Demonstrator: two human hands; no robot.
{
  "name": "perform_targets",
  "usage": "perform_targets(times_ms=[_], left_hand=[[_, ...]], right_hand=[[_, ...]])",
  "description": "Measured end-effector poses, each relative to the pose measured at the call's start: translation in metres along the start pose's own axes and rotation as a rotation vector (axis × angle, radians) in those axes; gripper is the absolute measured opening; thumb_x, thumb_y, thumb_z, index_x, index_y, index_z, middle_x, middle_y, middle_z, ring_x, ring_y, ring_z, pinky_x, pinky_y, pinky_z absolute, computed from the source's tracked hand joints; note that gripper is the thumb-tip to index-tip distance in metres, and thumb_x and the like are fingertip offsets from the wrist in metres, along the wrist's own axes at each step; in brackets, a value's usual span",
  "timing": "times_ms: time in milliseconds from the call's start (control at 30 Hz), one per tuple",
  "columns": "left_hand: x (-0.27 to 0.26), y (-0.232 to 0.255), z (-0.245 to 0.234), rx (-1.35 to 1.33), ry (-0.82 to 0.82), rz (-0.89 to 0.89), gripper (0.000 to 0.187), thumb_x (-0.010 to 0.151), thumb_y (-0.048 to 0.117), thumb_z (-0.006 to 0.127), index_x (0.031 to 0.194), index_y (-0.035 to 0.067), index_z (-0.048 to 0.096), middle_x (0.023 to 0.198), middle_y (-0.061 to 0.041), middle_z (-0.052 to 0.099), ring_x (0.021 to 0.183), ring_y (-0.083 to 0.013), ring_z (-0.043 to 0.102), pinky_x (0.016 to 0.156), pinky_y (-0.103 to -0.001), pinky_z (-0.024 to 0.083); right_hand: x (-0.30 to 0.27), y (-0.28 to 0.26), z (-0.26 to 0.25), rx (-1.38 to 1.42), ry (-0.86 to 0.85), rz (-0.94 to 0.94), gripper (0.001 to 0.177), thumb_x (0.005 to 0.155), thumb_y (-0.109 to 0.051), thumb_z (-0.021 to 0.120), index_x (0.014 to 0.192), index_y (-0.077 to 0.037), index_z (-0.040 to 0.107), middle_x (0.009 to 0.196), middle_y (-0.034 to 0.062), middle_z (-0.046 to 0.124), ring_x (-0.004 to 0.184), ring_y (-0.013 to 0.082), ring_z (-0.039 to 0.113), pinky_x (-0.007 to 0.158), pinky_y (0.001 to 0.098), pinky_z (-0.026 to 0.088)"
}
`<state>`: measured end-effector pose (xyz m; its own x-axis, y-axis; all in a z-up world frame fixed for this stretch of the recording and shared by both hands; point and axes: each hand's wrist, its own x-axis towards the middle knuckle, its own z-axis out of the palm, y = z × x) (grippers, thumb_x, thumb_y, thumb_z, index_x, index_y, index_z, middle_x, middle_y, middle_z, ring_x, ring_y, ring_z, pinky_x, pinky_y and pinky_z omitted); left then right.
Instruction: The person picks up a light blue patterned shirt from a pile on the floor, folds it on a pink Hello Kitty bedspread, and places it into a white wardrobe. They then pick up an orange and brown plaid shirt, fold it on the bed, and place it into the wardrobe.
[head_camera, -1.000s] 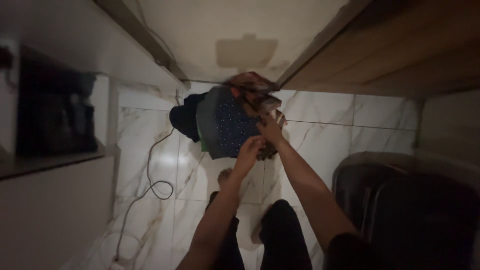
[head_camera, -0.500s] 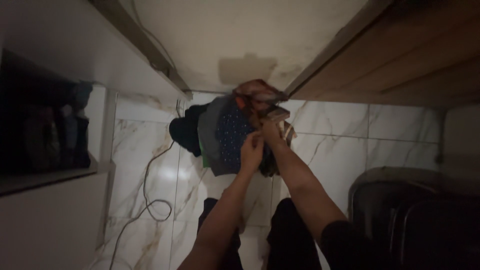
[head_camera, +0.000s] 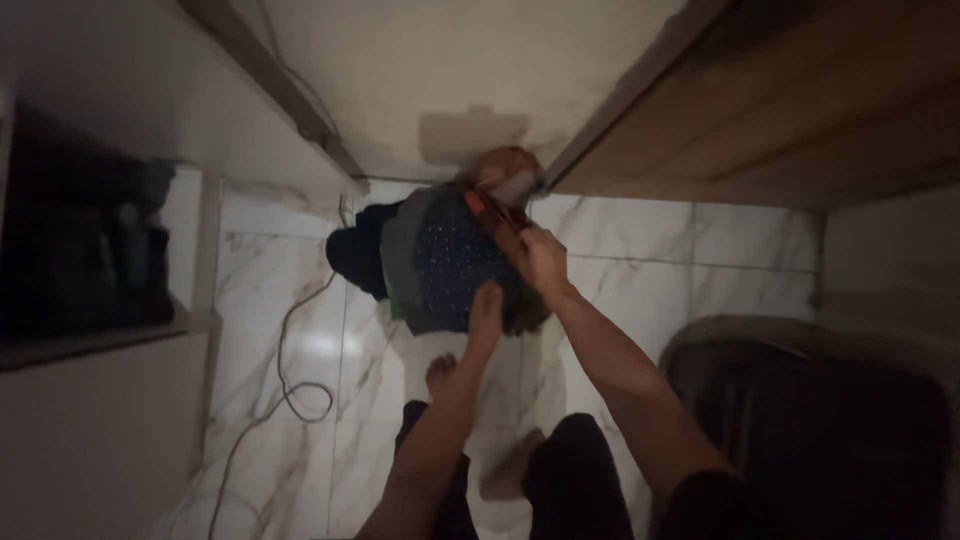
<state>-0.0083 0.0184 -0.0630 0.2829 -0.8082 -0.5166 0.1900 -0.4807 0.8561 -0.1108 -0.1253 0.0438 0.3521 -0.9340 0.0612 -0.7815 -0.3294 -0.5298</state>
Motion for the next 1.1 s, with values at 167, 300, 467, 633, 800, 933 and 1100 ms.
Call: perform_targets(times_ms=[167, 300, 467, 633, 800, 933, 1100], left_hand=[[-0.061, 0.057, -0.020, -0.381, -0.140, -0.265, 0.079, 0.098, 0.066, 0.039, 0.159, 0.017, 0.029, 0.162, -0.009, 0.035, 0.146, -0.0301, 0.038, 0.113, -0.047, 0.039], [-0.110, 0.162, -0.014, -0.711, -0.271, -0.395, 0.087, 0.094, 0.076, 0.031, 0.158, 0.017, 0.031, 0.159, -0.014, 0.041, 0.145, -0.0356, 0.041, 0.112, -0.054, 0.040], [-0.134, 0.191, 0.011, -0.843, -0.422, -0.277, 0.082, 0.098, 0.072, 0.035, 0.149, 0.009, 0.034, 0.142, -0.015, 0.046, 0.129, -0.0326, 0.049, 0.105, -0.051, 0.047], [-0.212, 0.293, 0.018, -0.676, -0.483, -0.186, 0.062, 0.106, 0.057, 0.047, 0.134, 0.002, 0.040, 0.125, -0.013, 0.053, 0.117, -0.0275, 0.056, 0.101, -0.048, 0.053], [-0.216, 0.254, 0.023, -0.518, -0.615, -0.355, 0.038, 0.107, 0.050, 0.049, 0.121, 0.017, 0.061, 0.100, -0.002, 0.065, 0.076, -0.0144, 0.056, 0.061, -0.035, 0.045], [-0.255, 0.280, 0.023, -0.420, -0.643, -0.238, 0.042, 0.117, 0.050, 0.049, 0.121, 0.010, 0.061, 0.090, -0.003, 0.066, 0.066, -0.0122, 0.057, 0.051, -0.029, 0.041], [-0.301, 0.334, 0.023, -0.062, -0.506, -0.040, 0.037, 0.103, 0.028, 0.046, 0.132, 0.013, 0.064, 0.106, -0.001, 0.071, 0.087, -0.0121, 0.065, 0.075, -0.029, 0.053]], right_hand=[[-0.039, -0.053, -0.071, 0.091, 0.108, -0.049, 0.016, 0.081, -0.006, 0.067, 0.097, -0.003, 0.066, 0.100, 0.0190, 0.067, 0.098, 0.0415, 0.061, 0.084, 0.0492, 0.051], [-0.066, -0.103, -0.135, 0.210, 0.189, -0.124, 0.015, 0.081, -0.007, 0.070, 0.094, -0.003, 0.063, 0.094, 0.0184, 0.062, 0.090, 0.0413, 0.060, 0.079, 0.0490, 0.050], [-0.098, -0.171, -0.215, 0.314, 0.259, -0.214, 0.014, 0.080, -0.009, 0.072, 0.086, -0.004, 0.060, 0.086, 0.0170, 0.059, 0.082, 0.0400, 0.058, 0.073, 0.0473, 0.047], [-0.118, -0.215, -0.279, 0.364, 0.324, -0.215, 0.017, 0.080, -0.010, 0.073, 0.079, -0.004, 0.057, 0.080, 0.0171, 0.057, 0.077, 0.0387, 0.056, 0.069, 0.0471, 0.046], [-0.127, -0.255, -0.367, 0.423, 0.353, -0.044, 0.015, 0.092, -0.020, 0.071, 0.092, -0.006, 0.064, 0.083, 0.0179, 0.067, 0.076, 0.0342, 0.066, 0.070, 0.0426, 0.054], [-0.138, -0.278, -0.432, 0.587, 0.273, 0.147, 0.021, 0.093, -0.024, 0.065, 0.109, -0.010, 0.065, 0.088, 0.0159, 0.073, 0.081, 0.0321, 0.072, 0.072, 0.0388, 0.058], [-0.147, -0.297, -0.527, 0.014, 0.662, -0.279, 0.014, 0.080, -0.017, 0.072, 0.093, -0.013, 0.073, 0.104, 0.0218, 0.068, 0.094, 0.0412, 0.066, 0.080, 0.0448, 0.054]])
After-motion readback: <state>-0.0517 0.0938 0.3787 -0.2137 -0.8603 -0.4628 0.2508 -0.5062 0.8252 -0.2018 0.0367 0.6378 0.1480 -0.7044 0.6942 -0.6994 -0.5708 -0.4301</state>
